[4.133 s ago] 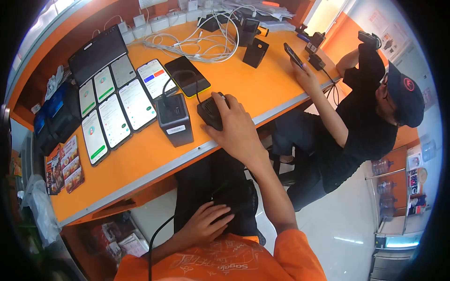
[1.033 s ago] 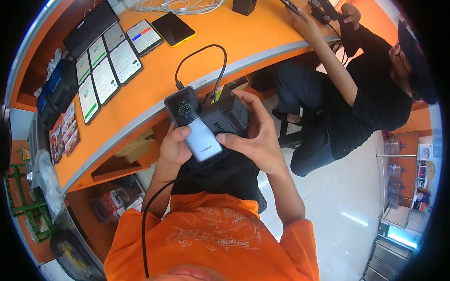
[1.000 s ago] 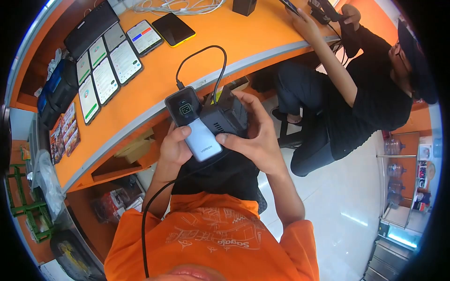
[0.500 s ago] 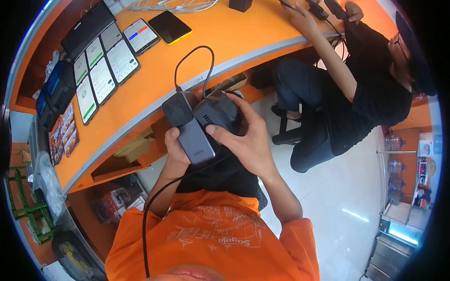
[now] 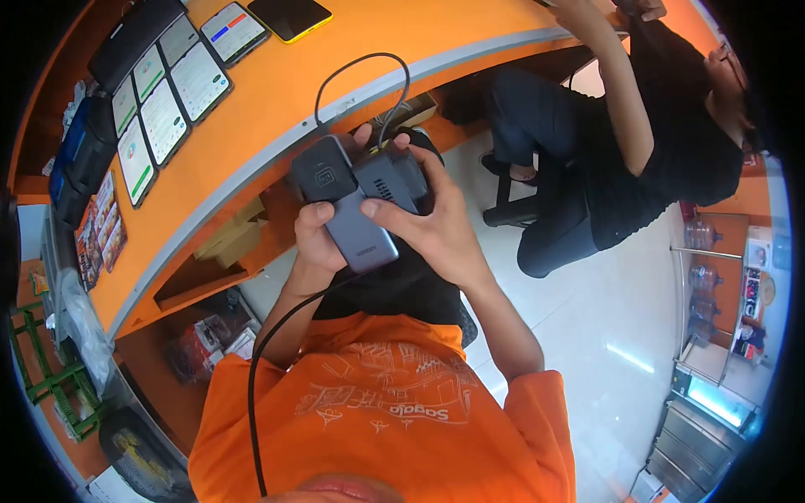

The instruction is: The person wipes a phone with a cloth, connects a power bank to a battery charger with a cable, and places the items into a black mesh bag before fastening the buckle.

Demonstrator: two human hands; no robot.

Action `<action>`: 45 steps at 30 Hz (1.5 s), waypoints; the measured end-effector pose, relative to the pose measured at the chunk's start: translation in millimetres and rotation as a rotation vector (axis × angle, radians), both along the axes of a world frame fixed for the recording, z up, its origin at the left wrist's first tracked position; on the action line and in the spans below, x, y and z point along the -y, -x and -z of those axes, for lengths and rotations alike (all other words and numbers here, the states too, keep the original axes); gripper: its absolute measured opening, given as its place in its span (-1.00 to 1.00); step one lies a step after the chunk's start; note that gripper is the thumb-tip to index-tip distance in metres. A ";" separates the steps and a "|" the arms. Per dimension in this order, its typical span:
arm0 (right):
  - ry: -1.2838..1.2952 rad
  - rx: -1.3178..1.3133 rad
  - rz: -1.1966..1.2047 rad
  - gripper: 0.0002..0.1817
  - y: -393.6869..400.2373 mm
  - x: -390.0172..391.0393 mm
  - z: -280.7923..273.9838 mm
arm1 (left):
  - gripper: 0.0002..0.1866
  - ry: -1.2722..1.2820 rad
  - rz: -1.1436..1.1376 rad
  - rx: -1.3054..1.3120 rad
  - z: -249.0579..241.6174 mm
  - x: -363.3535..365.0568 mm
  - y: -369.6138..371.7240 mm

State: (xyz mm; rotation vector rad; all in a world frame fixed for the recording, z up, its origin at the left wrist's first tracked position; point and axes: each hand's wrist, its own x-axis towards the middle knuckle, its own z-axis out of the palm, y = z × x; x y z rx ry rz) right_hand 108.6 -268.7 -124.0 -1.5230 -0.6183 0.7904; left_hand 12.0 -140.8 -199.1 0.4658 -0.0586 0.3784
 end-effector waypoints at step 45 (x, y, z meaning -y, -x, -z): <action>-0.742 -0.825 0.093 0.03 -42.3 125.3 42.7 | -0.73 -1.425 0.635 -1.039 27.9 -17.7 200.3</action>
